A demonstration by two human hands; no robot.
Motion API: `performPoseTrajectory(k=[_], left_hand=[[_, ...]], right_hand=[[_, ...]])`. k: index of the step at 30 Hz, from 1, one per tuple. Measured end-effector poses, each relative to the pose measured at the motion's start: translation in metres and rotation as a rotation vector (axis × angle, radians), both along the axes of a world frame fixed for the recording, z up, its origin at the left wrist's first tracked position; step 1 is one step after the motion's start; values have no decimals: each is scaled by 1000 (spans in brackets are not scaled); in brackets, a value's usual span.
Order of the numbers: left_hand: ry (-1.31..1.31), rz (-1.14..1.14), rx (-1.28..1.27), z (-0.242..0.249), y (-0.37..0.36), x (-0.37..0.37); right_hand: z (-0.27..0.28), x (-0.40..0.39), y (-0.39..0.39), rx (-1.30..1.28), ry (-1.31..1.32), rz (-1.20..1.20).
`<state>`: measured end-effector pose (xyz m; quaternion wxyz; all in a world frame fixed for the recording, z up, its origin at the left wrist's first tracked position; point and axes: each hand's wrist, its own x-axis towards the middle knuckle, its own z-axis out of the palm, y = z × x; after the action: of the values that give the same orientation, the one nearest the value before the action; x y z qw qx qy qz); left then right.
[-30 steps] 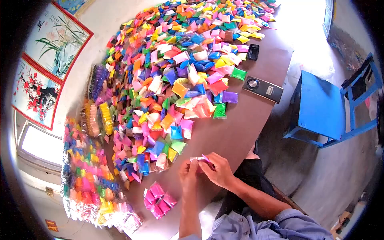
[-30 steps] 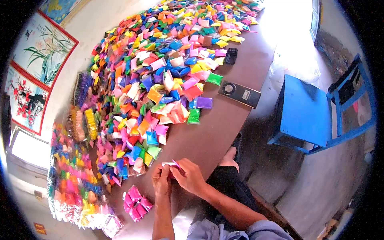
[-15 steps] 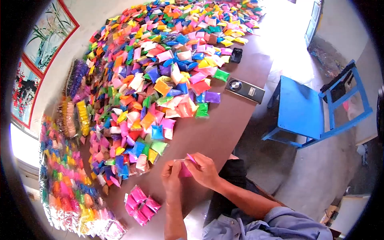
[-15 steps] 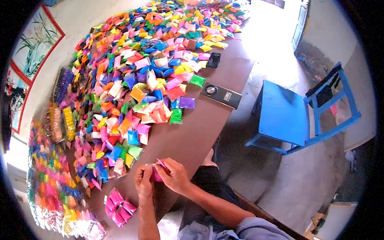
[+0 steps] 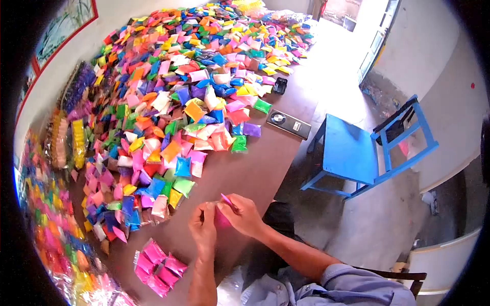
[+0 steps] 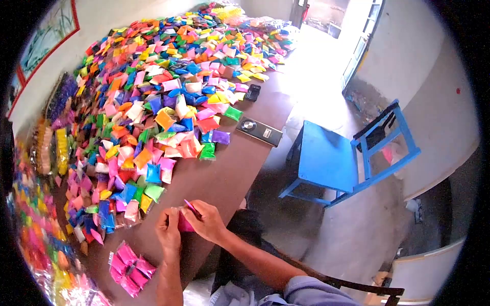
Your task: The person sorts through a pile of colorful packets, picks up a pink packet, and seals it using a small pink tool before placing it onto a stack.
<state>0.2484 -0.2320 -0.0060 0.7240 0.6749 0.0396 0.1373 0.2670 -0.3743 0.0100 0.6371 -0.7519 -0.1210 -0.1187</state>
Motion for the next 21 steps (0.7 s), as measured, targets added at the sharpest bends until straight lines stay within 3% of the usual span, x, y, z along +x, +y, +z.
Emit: performPoseTrajectory(k=[5,18,21], left_hand=[[104,-18,-12,16,-6,0],[39,-71,-44,9,-6,0],[55,-77,104,21,-10,0]], right_hand=[[-14,1,-1,-9,46,-23],[-13,-1,-2,42,41,-22],[-14,-1,-3,121,115,-42]])
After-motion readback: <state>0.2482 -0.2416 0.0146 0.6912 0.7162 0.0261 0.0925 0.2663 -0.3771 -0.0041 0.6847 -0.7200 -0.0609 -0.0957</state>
